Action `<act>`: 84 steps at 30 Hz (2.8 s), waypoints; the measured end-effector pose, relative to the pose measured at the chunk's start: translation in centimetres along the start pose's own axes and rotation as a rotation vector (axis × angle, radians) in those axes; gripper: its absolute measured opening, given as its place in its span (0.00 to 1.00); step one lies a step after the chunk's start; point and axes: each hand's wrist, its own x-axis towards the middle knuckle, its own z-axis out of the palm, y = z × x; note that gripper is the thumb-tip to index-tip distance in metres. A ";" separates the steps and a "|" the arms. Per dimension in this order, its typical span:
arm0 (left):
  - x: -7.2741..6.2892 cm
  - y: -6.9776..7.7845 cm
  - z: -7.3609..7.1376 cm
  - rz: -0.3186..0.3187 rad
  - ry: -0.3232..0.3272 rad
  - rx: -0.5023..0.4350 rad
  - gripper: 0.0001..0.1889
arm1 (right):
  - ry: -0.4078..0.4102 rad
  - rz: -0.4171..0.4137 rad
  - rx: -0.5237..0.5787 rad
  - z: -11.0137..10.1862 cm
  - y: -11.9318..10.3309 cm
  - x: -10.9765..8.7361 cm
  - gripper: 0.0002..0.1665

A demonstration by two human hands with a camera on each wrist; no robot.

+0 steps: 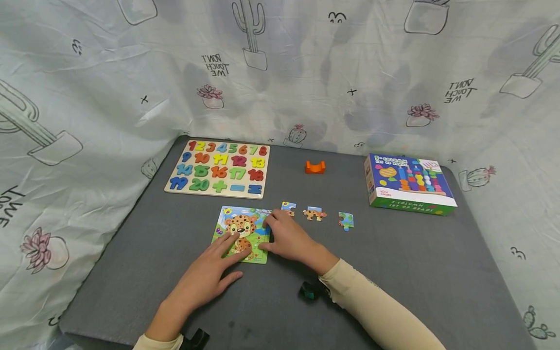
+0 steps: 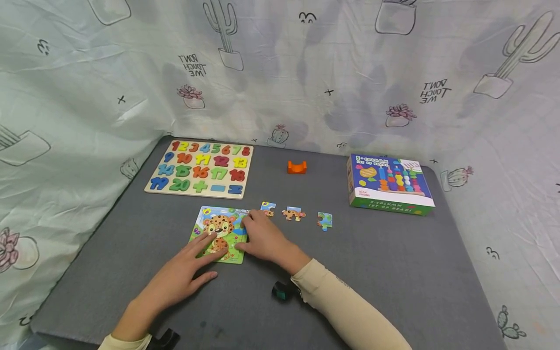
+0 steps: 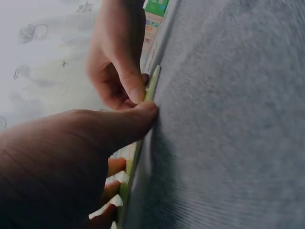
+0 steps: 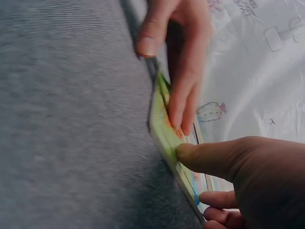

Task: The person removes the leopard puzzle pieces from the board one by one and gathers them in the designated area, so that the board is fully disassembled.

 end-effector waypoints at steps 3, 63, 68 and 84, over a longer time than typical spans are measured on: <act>-0.1 0.0 0.2 -0.005 0.015 -0.022 0.31 | -0.012 0.028 0.053 -0.1 0.2 0.2 0.30; -0.6 -0.3 0.0 -0.023 0.029 -0.059 0.30 | 0.235 0.048 0.101 -5.7 5.2 -9.4 0.30; -0.7 -0.1 -0.1 -0.020 0.009 -0.070 0.30 | 0.272 0.097 0.099 -6.1 6.5 -11.7 0.29; -0.5 0.0 0.1 0.012 0.019 -0.089 0.31 | 0.250 0.206 0.023 -7.5 9.6 -17.1 0.27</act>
